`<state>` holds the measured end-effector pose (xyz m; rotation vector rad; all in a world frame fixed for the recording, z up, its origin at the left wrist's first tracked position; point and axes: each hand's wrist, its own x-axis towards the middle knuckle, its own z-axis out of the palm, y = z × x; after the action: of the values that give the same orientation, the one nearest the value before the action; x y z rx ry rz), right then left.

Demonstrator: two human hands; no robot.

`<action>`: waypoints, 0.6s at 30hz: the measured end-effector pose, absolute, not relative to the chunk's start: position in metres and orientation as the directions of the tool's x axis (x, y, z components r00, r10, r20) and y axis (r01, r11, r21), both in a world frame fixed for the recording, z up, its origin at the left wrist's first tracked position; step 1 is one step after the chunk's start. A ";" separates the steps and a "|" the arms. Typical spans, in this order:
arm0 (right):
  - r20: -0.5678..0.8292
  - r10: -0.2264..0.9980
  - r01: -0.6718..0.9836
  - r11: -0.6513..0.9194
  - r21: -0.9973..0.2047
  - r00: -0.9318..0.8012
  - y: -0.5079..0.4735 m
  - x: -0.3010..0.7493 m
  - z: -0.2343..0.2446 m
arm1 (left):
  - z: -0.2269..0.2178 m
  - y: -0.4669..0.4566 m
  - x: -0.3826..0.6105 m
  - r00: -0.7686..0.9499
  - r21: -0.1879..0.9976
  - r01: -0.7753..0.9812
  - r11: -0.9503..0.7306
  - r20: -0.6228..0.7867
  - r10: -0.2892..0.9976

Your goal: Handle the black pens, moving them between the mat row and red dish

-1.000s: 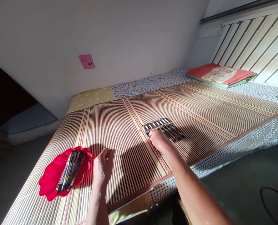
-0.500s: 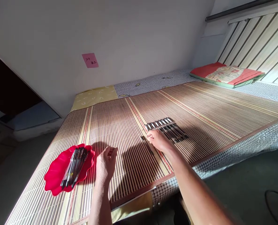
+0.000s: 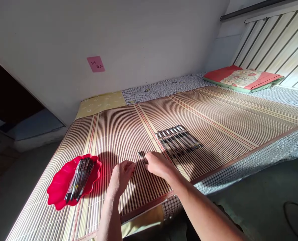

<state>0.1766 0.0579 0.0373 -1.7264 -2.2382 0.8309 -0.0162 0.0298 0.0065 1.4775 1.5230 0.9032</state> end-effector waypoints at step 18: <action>-0.052 0.998 0.923 -0.037 -0.382 0.018 0.086 0.242 0.054 | 0.014 0.032 -0.025 -0.146 0.996 0.050 0.068 -0.060 0.988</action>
<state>0.2424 0.0862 0.0541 -2.0533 -1.9953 0.4519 -0.0249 0.0325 0.0142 1.1298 1.3857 1.2397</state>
